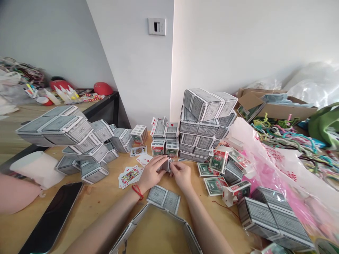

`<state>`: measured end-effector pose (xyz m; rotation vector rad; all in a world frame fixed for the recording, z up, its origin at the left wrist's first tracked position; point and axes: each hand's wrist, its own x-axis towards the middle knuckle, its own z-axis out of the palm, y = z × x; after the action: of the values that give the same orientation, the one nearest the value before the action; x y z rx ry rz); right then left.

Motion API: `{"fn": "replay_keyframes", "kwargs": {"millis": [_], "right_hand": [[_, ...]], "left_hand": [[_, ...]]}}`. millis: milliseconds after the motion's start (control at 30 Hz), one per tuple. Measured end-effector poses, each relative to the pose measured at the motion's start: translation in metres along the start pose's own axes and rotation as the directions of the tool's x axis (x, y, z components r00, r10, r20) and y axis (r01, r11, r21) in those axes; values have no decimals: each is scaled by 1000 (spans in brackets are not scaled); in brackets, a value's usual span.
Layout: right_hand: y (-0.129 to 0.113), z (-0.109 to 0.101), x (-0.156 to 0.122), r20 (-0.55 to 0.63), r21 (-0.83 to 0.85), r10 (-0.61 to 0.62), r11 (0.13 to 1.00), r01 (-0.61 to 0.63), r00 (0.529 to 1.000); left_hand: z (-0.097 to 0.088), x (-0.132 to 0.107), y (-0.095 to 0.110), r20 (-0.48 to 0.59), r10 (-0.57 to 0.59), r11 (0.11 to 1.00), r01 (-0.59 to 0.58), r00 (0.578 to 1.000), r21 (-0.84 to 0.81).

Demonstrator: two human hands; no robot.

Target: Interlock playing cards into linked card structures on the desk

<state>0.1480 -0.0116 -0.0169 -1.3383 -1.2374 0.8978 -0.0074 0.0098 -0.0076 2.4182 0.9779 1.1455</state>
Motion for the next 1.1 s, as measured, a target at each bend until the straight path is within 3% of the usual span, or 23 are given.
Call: {"fn": "replay_keyframes", "kwargs": {"millis": [167,433,967,1100], "right_hand": [[3,0,0,-12,-61,-32,998,31,999],[4,3,-3,153,84,-61,995,48,986],[4,5,-4,194,-48,-91,994,102,977],[5,8,-3,214,35,-54,998,48,975]], "left_hand": [[1,0,0,9,-8,1000,8,1000,9],[0,0,1,-28,-79,996,80,997,39],[3,-1,1,1,-49,993,49,999,105],[0,2,7,60,-8,992,0,998,123]]}}
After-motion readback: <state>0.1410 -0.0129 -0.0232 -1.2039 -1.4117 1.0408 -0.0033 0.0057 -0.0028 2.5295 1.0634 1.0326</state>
